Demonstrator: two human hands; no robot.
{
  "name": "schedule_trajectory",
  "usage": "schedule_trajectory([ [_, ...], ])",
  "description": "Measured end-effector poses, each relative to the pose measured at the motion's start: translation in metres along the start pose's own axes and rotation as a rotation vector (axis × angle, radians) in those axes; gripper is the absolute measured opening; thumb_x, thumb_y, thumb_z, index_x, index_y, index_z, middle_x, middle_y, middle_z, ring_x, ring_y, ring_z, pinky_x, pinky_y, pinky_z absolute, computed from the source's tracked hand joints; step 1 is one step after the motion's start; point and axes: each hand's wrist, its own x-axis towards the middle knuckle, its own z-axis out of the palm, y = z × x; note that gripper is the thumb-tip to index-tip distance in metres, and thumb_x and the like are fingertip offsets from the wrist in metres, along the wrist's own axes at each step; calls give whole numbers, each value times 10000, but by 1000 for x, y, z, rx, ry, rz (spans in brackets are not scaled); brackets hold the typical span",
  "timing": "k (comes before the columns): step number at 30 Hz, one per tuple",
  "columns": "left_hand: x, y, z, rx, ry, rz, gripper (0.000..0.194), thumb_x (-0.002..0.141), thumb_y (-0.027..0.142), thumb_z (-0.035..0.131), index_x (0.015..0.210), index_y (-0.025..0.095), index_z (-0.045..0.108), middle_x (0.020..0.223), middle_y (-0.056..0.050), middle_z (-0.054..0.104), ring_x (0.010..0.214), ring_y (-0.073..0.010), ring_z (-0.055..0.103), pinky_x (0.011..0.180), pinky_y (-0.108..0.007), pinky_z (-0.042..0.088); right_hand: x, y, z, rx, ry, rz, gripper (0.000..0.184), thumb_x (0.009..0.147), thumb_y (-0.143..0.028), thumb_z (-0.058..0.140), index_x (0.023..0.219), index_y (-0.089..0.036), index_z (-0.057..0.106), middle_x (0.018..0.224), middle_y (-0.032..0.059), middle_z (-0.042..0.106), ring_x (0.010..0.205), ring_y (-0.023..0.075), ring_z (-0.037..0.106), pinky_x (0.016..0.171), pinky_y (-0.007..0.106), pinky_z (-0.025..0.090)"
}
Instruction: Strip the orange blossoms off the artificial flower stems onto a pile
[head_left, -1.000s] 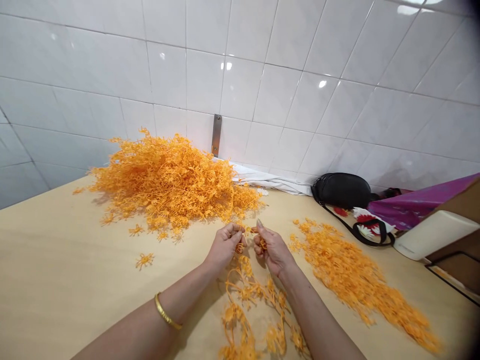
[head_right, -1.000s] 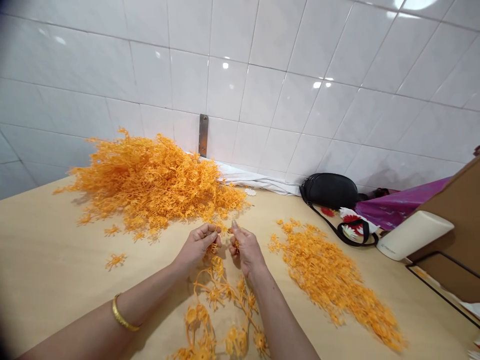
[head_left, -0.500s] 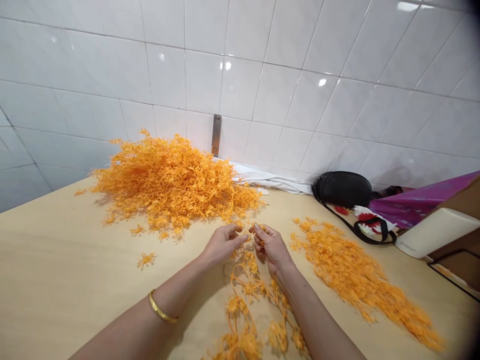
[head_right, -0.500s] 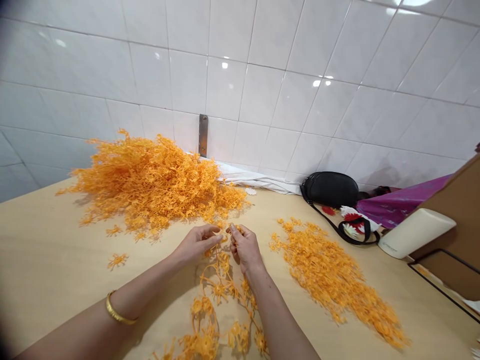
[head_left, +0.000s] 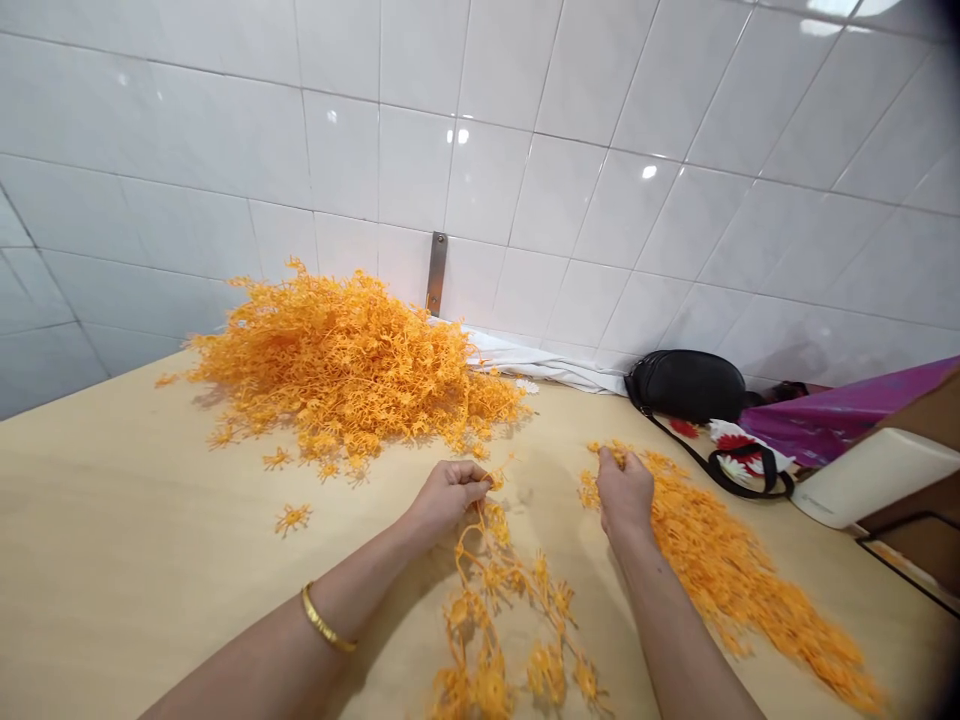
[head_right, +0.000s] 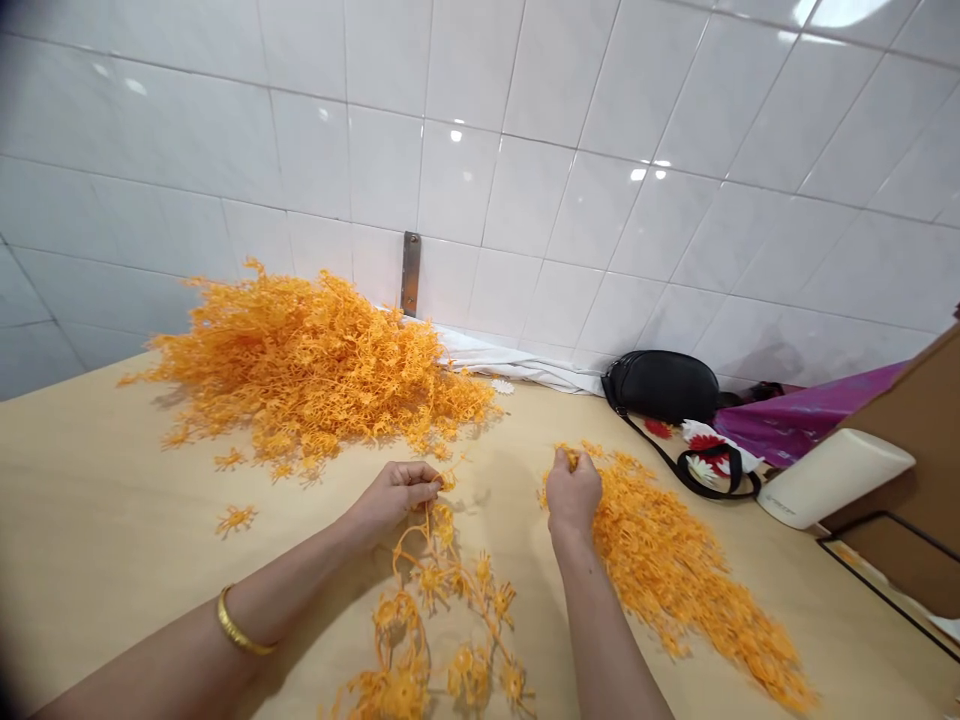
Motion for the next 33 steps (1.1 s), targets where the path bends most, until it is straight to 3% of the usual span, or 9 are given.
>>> schedule_trajectory([
  [4,-2,5,-1,-95,49,-16,160,604,282,611,616,130,559,525,-16,539,454,-80,466,467,-203,336,-10,-6,-4,-631,21,-98,346,638,-199,460,969,-145,541,940,161,507,855,286,468,667,382,347],
  [7,-1,5,-2,-132,61,-3,179,602,295,622,651,133,564,542,-17,555,463,-83,484,483,-205,349,-22,-16,0,-740,70,-198,437,633,-146,442,1066,-143,509,1141,186,404,999,340,389,726,444,329],
  [9,0,2,-2,-154,46,4,188,607,302,621,675,136,565,535,-10,555,452,-83,486,479,-205,350,-29,-23,4,-577,11,-317,388,687,-169,425,1065,-145,511,1122,165,443,1024,316,385,774,445,323],
  [11,1,-1,-3,-179,26,5,190,614,304,618,687,138,561,519,-3,551,442,-85,489,474,-206,352,-38,-29,10,-278,-207,-361,330,741,-258,435,1043,-164,527,1049,130,513,994,267,432,792,404,346],
  [15,2,-2,-1,-217,-16,12,196,634,316,611,703,143,549,493,4,546,425,-85,486,476,-209,357,-60,-38,24,211,-770,-127,367,690,-383,561,1008,-200,556,953,70,580,891,201,511,728,310,406],
  [18,1,-2,0,-203,-43,28,195,629,313,615,657,137,536,468,10,529,413,-76,468,475,-206,350,-73,-41,29,416,-934,-17,269,671,-362,591,868,-178,594,805,33,596,750,157,534,676,274,407],
  [26,1,-1,7,-21,-58,0,139,667,257,535,595,140,510,366,23,481,331,-47,355,404,-178,240,-60,-25,39,282,-478,1,207,677,-362,545,600,-183,475,512,-41,474,490,101,415,474,213,299],
  [31,-2,5,5,-57,-78,0,156,648,262,540,562,143,488,328,31,450,333,-54,377,422,-181,271,-26,-9,27,-163,2,-10,226,751,-373,397,659,-187,486,566,10,502,565,162,463,533,264,327],
  [33,-1,4,2,-115,-28,-3,158,638,270,556,577,141,490,347,26,473,349,-56,405,444,-182,301,-15,-5,16,-256,83,11,184,727,-324,419,724,-169,518,649,52,523,646,199,478,580,293,331],
])
